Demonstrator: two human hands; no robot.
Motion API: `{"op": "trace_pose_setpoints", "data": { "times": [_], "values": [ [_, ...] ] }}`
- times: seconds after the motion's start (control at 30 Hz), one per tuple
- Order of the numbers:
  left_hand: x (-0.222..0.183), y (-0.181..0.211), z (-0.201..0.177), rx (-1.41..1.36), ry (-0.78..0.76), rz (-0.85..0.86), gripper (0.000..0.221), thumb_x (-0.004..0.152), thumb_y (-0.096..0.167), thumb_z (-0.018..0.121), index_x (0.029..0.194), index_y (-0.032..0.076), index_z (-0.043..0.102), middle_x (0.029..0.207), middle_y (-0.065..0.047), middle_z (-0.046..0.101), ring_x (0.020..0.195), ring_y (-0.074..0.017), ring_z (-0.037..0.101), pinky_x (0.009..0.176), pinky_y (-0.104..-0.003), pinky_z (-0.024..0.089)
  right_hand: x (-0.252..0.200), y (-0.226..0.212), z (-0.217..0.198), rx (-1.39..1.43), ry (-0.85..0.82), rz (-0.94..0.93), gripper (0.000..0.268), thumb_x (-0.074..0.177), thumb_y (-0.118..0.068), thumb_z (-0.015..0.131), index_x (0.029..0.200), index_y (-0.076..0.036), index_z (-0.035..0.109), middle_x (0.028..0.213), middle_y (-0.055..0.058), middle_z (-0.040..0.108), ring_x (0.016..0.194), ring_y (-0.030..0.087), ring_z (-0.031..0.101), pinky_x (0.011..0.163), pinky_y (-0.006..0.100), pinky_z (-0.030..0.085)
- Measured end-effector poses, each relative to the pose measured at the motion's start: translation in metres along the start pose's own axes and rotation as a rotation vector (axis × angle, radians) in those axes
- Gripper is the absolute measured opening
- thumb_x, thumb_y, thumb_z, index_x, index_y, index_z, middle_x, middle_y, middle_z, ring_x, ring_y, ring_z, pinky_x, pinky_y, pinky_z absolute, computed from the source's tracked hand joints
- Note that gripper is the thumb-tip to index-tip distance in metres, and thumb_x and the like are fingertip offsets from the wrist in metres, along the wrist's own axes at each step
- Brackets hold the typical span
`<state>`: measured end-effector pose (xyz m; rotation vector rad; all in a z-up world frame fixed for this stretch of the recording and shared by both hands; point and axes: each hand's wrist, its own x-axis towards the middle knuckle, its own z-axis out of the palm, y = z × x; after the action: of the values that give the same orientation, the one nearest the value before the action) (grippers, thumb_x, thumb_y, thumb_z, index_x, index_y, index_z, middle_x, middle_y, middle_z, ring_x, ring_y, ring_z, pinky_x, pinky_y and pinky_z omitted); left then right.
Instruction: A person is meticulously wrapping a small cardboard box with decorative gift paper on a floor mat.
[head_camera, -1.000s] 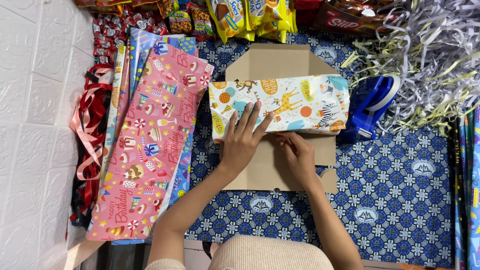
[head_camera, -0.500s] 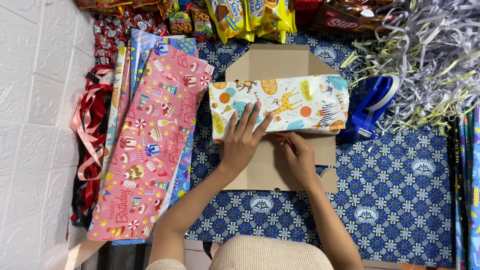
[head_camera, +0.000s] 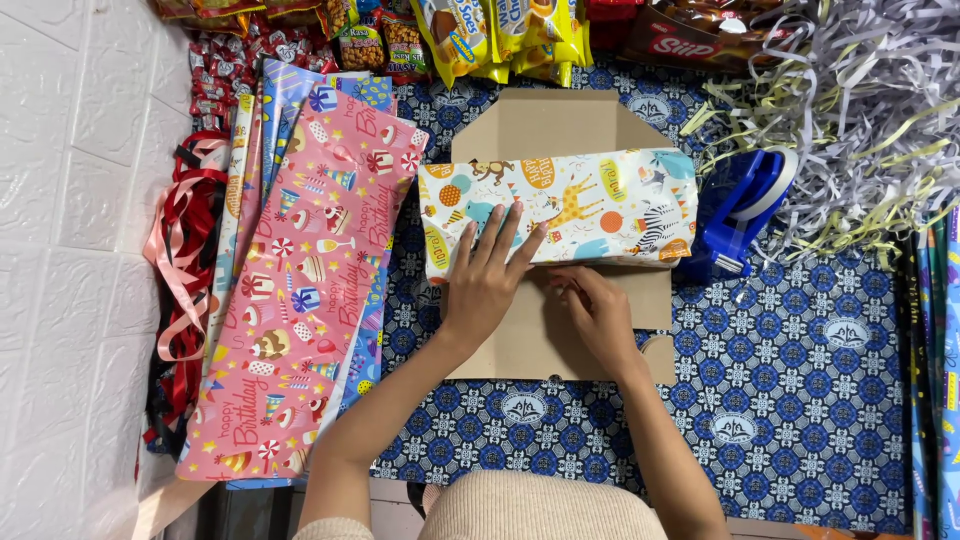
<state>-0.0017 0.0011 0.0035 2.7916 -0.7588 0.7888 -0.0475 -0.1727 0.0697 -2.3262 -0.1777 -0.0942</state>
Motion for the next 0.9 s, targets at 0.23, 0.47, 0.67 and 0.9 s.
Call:
{"op": "trace_pose_setpoints", "data": {
  "times": [0.23, 0.47, 0.67, 0.9],
  "values": [
    [0.004, -0.001, -0.013, -0.097, -0.003, -0.004, 0.053, 0.1, 0.036, 0.052, 0.15, 0.025, 0.042, 0.154, -0.015, 0.042, 0.144, -0.0309, 0.038, 0.115, -0.052, 0.028, 0.01, 0.006, -0.042, -0.073, 0.045, -0.182, 0.028, 0.086, 0.005, 0.063, 0.102, -0.014, 0.075, 0.092, 0.005, 0.075, 0.084, 0.025, 0.07, 0.078, 0.036, 0.055],
    [0.015, -0.005, -0.042, -0.374, 0.188, -0.043, 0.044, 0.095, 0.026, 0.053, 0.137, 0.012, 0.056, 0.139, -0.011, 0.056, 0.133, -0.0277, 0.051, 0.113, -0.049, 0.032, 0.067, 0.012, -0.075, -0.479, -0.223, -0.302, 0.073, 0.078, -0.041, 0.073, 0.141, -0.019, 0.046, 0.149, 0.018, 0.037, 0.138, 0.044, 0.029, 0.11, 0.055, 0.024],
    [0.015, -0.008, -0.064, -0.456, 0.277, -0.062, 0.031, 0.094, 0.024, 0.053, 0.121, 0.017, 0.068, 0.092, 0.003, 0.069, 0.089, -0.0162, 0.069, 0.093, -0.038, 0.052, 0.107, 0.03, -0.055, -0.696, -0.581, -0.235, 0.124, 0.05, -0.063, 0.084, 0.154, -0.032, 0.023, 0.162, 0.017, 0.015, 0.147, 0.047, 0.011, 0.118, 0.059, 0.006],
    [0.021, -0.01, -0.084, -0.534, 0.323, -0.046, 0.021, 0.094, 0.016, 0.054, 0.108, 0.011, 0.069, 0.088, 0.002, 0.072, 0.075, -0.0168, 0.069, 0.078, -0.033, 0.055, 0.122, 0.035, -0.049, -0.739, -0.618, -0.309, 0.131, 0.046, -0.062, 0.086, 0.156, -0.029, 0.023, 0.159, 0.021, 0.024, 0.144, 0.05, 0.021, 0.117, 0.061, 0.011]
  ]
}}
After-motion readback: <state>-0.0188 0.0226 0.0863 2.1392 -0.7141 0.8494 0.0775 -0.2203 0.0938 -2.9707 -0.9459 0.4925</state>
